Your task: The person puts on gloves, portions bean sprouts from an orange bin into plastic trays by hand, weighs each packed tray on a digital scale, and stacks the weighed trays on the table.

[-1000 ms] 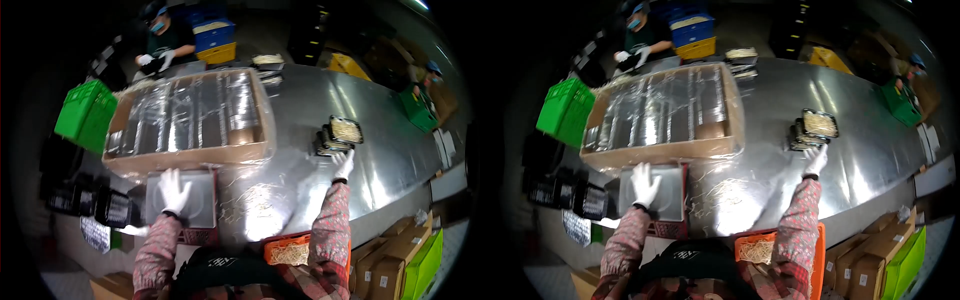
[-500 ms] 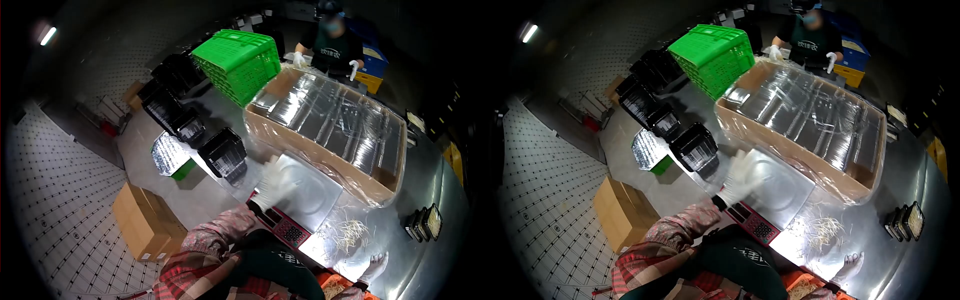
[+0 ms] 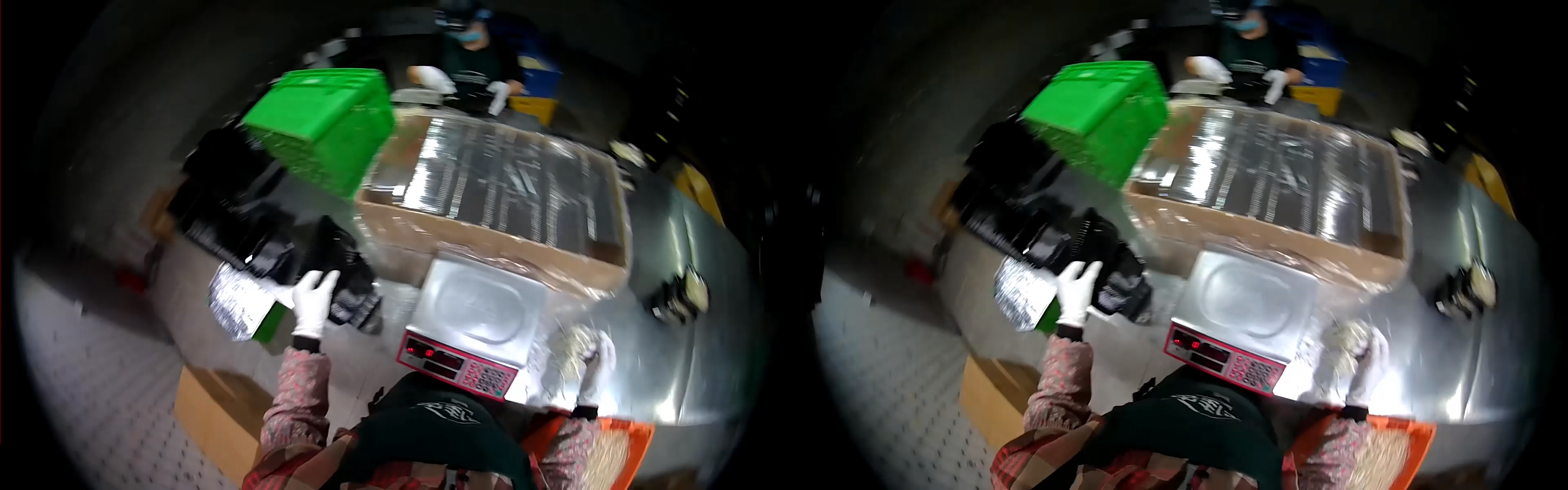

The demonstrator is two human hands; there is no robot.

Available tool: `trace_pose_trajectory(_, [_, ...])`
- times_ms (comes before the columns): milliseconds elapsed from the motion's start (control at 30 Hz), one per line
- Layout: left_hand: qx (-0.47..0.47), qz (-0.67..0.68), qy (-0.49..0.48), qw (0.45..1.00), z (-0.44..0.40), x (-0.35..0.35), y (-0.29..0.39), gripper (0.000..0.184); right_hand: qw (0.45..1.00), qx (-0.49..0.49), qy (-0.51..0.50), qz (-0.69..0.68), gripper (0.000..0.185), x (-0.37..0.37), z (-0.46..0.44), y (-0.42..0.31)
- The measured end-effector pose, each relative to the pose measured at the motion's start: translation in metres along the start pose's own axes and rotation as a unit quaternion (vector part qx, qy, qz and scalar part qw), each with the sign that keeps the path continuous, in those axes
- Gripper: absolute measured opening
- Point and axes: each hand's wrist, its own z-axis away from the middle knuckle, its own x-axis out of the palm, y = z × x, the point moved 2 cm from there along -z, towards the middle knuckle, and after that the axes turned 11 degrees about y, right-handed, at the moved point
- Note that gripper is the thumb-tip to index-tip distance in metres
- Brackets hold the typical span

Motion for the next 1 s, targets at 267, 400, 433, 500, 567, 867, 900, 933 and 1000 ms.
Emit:
trace_pose_trajectory(267, [0.398, 0.372, -0.373, 0.751, 0.156, 0.155, 0.238, 0.017, 0.965, -0.047, 0.252, -0.045, 0.022, -0.107, 0.127, -0.042])
trace_pose_trajectory(400, [0.551, 0.210, -0.474, 0.654, 0.281, 0.268, 0.248, 0.021, 0.892, -0.093, 0.440, -0.040, 0.023, -0.189, 0.253, -0.075])
trace_pose_trajectory(433, [0.567, 0.201, -0.480, 0.638, 0.302, 0.294, 0.241, 0.022, 0.861, -0.106, 0.496, -0.034, 0.023, -0.209, 0.290, -0.085])
trace_pose_trajectory(500, [0.600, 0.136, -0.512, 0.599, 0.317, 0.326, 0.240, 0.026, 0.787, -0.135, 0.602, -0.025, 0.024, -0.251, 0.368, -0.094])
trace_pose_trajectory(567, [0.656, 0.106, -0.491, 0.564, 0.333, 0.320, 0.249, 0.047, 0.717, -0.161, 0.678, 0.006, 0.025, -0.285, 0.442, -0.098])
trace_pose_trajectory(867, [0.640, 0.310, -0.630, 0.314, 0.500, 0.164, 0.335, 0.087, 0.691, 0.027, 0.568, 0.447, 0.073, -0.360, 0.514, -0.039])
trace_pose_trajectory(900, [0.660, 0.298, -0.633, 0.273, 0.526, 0.145, 0.339, 0.088, 0.707, 0.038, 0.532, 0.464, 0.081, -0.369, 0.503, -0.041])
trace_pose_trajectory(933, [0.679, 0.285, -0.635, 0.233, 0.552, 0.130, 0.342, 0.089, 0.722, 0.048, 0.495, 0.481, 0.089, -0.378, 0.491, -0.045])
trace_pose_trajectory(1000, [0.726, 0.268, -0.600, 0.202, 0.609, 0.117, 0.343, 0.091, 0.733, 0.045, 0.436, 0.520, 0.101, -0.408, 0.466, -0.046])
